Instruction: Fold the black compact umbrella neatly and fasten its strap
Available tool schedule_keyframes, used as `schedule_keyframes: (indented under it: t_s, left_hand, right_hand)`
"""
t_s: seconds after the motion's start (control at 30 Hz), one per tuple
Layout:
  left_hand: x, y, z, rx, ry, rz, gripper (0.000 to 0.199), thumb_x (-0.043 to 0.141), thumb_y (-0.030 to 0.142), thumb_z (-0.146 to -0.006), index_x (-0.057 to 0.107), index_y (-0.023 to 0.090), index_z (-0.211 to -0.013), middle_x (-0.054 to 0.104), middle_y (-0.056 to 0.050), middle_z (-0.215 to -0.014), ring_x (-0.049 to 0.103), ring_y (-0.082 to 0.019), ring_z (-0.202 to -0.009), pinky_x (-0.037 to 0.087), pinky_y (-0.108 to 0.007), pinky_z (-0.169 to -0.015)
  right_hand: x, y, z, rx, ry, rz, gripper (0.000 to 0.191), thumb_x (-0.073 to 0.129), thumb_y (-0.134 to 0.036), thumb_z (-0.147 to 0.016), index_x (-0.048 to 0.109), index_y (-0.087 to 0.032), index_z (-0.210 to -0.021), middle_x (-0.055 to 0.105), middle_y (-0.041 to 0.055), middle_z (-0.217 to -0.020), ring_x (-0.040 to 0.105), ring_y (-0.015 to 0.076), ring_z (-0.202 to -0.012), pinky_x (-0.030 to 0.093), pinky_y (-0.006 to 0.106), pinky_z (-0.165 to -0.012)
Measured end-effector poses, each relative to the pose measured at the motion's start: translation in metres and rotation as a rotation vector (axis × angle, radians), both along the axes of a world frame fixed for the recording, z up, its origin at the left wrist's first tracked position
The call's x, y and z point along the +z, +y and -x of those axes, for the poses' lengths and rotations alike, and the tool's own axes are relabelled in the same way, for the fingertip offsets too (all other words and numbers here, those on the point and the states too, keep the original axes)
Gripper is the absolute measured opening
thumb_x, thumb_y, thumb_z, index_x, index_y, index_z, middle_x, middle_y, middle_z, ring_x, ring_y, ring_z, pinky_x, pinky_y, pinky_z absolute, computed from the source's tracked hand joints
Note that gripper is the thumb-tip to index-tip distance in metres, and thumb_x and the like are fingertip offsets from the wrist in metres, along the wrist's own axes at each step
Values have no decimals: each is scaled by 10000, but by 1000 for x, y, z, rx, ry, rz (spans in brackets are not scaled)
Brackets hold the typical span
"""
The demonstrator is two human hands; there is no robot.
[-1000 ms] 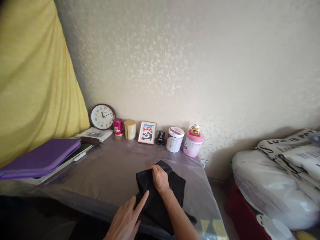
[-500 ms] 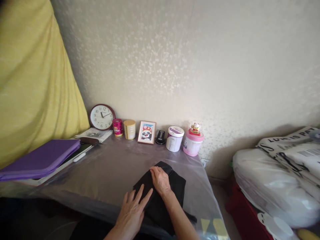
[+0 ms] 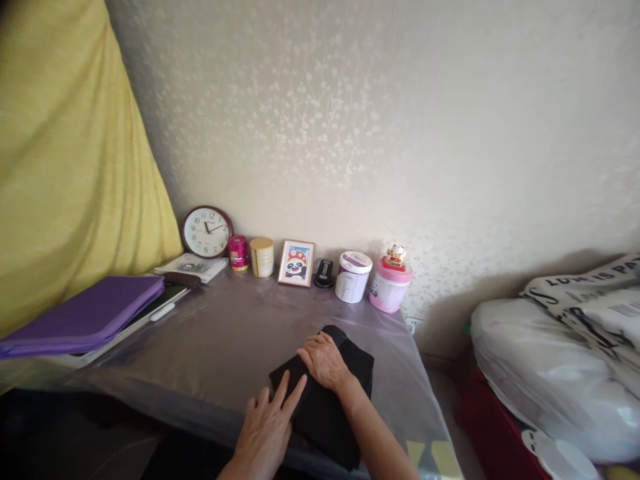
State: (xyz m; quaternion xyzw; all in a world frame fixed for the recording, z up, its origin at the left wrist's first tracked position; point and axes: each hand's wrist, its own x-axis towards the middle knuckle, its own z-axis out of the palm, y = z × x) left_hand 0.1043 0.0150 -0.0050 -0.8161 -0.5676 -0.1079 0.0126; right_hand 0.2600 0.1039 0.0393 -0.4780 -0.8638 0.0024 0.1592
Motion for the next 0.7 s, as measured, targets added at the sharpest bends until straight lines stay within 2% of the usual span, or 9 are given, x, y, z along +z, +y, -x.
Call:
schedule_keyframes:
  t_s: [0.1, 0.23, 0.4, 0.47, 0.57, 0.63, 0.7]
  left_hand:
    - [4, -4, -2, 37, 33, 48, 842, 393, -9, -725, 10, 401, -1353, 293, -45, -1431, 505, -293, -1071, 435, -472, -831]
    - [15, -5, -3, 43, 67, 106, 774, 355, 5, -754, 39, 352, -1369, 313, -70, -1419, 561, -262, -1009, 490, -401, -769]
    - [27, -2, -3, 4, 67, 254, 763, 325, -23, -740, 68, 278, -1392, 298, -142, -1412, 645, -170, -780, 518, -286, -663]
    - [28, -2, -3, -7, 57, 274, 759, 312, -34, -738, 69, 254, -1396, 312, -166, -1400, 651, -165, -770, 519, -271, -654]
    - [27, 0, -4, -8, 51, 219, 753, 296, -48, -739, 77, 242, -1398, 342, -172, -1384, 651, -156, -775, 520, -268, -678]
    - [25, 2, -6, 11, 62, 175, 750, 282, -59, -737, 94, 239, -1398, 365, -170, -1371, 651, -155, -757, 524, -271, -670]
    - [23, 5, -9, 29, 72, 142, 747, 275, -68, -731, 110, 225, -1398, 388, -176, -1355, 651, -157, -736, 528, -276, -655]
  right_hand:
    - [-2, 17, -10, -81, -61, -19, 425, 261, -328, -948, 654, -179, -887, 687, 57, -906, 565, 160, -990, 271, 366, -994]
    - [-4, 36, -24, -275, -83, 12, 422, 311, -346, -931, 663, -173, -774, 693, 71, -838, 592, 177, -925, 360, 325, -905]
    - [1, 42, -45, -446, -24, -7, 382, 298, -332, -931, 647, -196, -857, 692, 73, -844, 639, 176, -822, 446, 285, -739]
    - [6, 35, -59, -496, 0, -40, 376, 273, -314, -935, 631, -199, -920, 685, 81, -901, 637, 179, -854, 453, 288, -741]
    - [11, 13, -85, -537, 57, -138, 354, 279, -315, -927, 612, -204, -973, 672, 91, -954, 626, 184, -902, 462, 292, -759]
    - [11, -7, -100, -563, 170, -249, 354, 296, -349, -913, 616, -204, -955, 681, 88, -893, 640, 191, -848, 481, 295, -717]
    - [7, -29, -108, -599, 306, -253, 370, 309, -396, -896, 626, -205, -907, 687, 74, -801, 657, 189, -736, 497, 287, -637]
